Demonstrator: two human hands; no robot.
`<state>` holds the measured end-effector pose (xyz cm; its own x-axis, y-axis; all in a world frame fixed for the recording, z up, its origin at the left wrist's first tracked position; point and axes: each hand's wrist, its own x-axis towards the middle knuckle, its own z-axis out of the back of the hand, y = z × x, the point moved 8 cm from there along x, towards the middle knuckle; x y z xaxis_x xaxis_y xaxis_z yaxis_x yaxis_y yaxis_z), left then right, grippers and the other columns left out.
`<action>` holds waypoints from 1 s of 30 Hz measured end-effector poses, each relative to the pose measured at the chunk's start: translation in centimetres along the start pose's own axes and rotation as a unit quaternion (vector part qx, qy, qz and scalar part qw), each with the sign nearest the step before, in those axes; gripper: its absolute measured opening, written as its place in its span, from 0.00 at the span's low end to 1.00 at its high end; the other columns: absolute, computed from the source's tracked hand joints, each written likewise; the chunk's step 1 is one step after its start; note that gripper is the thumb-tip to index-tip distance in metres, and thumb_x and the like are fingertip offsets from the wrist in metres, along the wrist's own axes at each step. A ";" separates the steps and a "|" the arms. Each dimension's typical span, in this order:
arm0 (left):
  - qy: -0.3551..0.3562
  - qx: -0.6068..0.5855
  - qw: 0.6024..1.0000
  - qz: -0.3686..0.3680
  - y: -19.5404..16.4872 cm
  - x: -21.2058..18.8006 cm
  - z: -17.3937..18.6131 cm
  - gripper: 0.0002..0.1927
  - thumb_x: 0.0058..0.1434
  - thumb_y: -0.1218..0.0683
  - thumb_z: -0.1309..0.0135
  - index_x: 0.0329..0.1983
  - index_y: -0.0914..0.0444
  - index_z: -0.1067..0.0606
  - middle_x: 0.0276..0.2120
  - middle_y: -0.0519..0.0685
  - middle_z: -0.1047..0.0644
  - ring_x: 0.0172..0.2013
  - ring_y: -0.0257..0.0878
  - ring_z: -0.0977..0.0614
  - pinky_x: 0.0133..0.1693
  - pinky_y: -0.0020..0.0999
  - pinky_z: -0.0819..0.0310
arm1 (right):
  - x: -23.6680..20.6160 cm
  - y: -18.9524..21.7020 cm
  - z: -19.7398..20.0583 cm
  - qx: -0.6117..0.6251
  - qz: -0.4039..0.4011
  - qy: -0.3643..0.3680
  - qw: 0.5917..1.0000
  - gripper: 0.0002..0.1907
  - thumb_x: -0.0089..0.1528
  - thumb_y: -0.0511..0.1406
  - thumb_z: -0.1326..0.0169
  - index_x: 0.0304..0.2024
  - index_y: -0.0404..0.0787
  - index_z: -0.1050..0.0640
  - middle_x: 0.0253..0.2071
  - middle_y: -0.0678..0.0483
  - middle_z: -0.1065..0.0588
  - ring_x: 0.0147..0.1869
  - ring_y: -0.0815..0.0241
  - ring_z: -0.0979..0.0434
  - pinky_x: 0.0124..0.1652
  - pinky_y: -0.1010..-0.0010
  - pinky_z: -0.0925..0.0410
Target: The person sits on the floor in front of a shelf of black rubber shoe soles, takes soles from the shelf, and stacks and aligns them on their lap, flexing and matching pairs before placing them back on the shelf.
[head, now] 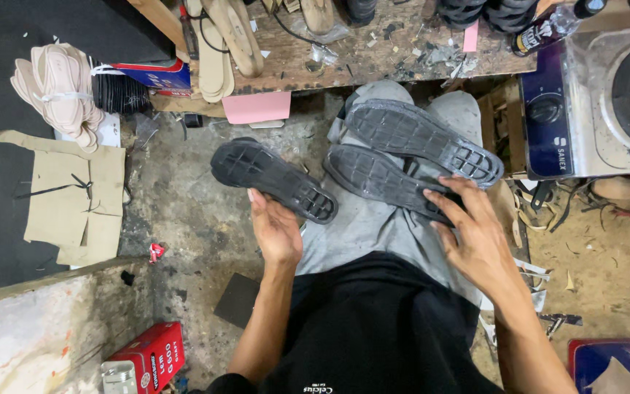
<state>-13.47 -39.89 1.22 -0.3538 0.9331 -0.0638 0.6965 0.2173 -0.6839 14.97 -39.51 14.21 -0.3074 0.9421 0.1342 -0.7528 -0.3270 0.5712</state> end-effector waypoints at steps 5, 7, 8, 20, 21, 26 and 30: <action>0.032 -0.038 0.999 0.020 -0.1 -1.0 -2.9 0.29 0.80 0.45 0.66 0.75 0.68 0.44 0.71 0.58 0.37 0.70 0.48 0.34 0.72 0.47 0.45 | 0.5 3.1 -1.3 0.076 0.031 -0.034 0.996 0.29 0.53 0.32 0.34 0.57 0.40 0.23 0.63 0.46 0.29 0.70 0.43 0.32 0.65 0.55 0.36; 0.068 -0.035 0.997 0.025 0.2 -1.7 -5.1 0.30 0.79 0.44 0.65 0.76 0.66 0.46 0.73 0.58 0.38 0.72 0.47 0.36 0.74 0.44 0.47 | 1.1 5.2 -2.5 0.105 0.063 -0.037 0.992 0.32 0.51 0.35 0.33 0.59 0.40 0.25 0.63 0.44 0.30 0.68 0.42 0.31 0.63 0.55 0.35; 0.085 -0.040 0.995 0.032 0.5 -2.1 -6.2 0.30 0.79 0.44 0.65 0.76 0.67 0.46 0.73 0.58 0.38 0.72 0.47 0.36 0.74 0.44 0.48 | 1.4 6.2 -3.2 0.104 0.081 -0.039 0.991 0.36 0.49 0.37 0.32 0.60 0.39 0.26 0.63 0.41 0.32 0.67 0.40 0.32 0.62 0.55 0.35; 0.115 0.047 0.991 0.054 3.1 -2.1 -7.8 0.28 0.76 0.60 0.55 0.76 0.66 0.46 0.69 0.50 0.35 0.67 0.38 0.34 0.69 0.36 0.44 | 2.6 3.5 -2.6 0.257 -0.009 0.061 0.964 0.27 0.59 0.32 0.40 0.61 0.38 0.25 0.64 0.43 0.27 0.69 0.46 0.27 0.64 0.61 0.36; 0.115 0.039 0.991 0.057 3.4 -2.0 -7.7 0.27 0.76 0.61 0.55 0.76 0.66 0.45 0.69 0.50 0.35 0.67 0.38 0.33 0.69 0.36 0.43 | 2.6 3.4 -2.6 0.268 -0.006 0.067 0.961 0.25 0.59 0.32 0.40 0.60 0.38 0.24 0.64 0.43 0.27 0.69 0.47 0.27 0.64 0.61 0.36; 0.137 0.024 0.986 0.087 4.1 -1.6 -7.2 0.27 0.76 0.62 0.55 0.76 0.66 0.45 0.67 0.51 0.34 0.65 0.38 0.32 0.67 0.35 0.41 | 2.3 1.5 -3.2 0.320 -0.040 0.098 0.942 0.22 0.62 0.32 0.42 0.60 0.39 0.22 0.65 0.45 0.26 0.68 0.52 0.27 0.62 0.62 0.35; 0.150 0.017 0.984 0.092 3.4 -0.8 -7.3 0.26 0.77 0.62 0.58 0.76 0.67 0.44 0.67 0.51 0.32 0.66 0.39 0.30 0.68 0.37 0.39 | 1.9 -1.3 -4.0 0.539 -0.182 0.105 0.816 0.23 0.64 0.32 0.43 0.63 0.39 0.23 0.60 0.42 0.23 0.62 0.53 0.23 0.62 0.63 0.32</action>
<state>-6.25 -37.81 4.21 -0.0202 0.9995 0.0250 0.7078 0.0319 -0.7057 13.05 -37.62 10.53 -0.3551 0.8919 -0.2800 0.0978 0.3333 0.9377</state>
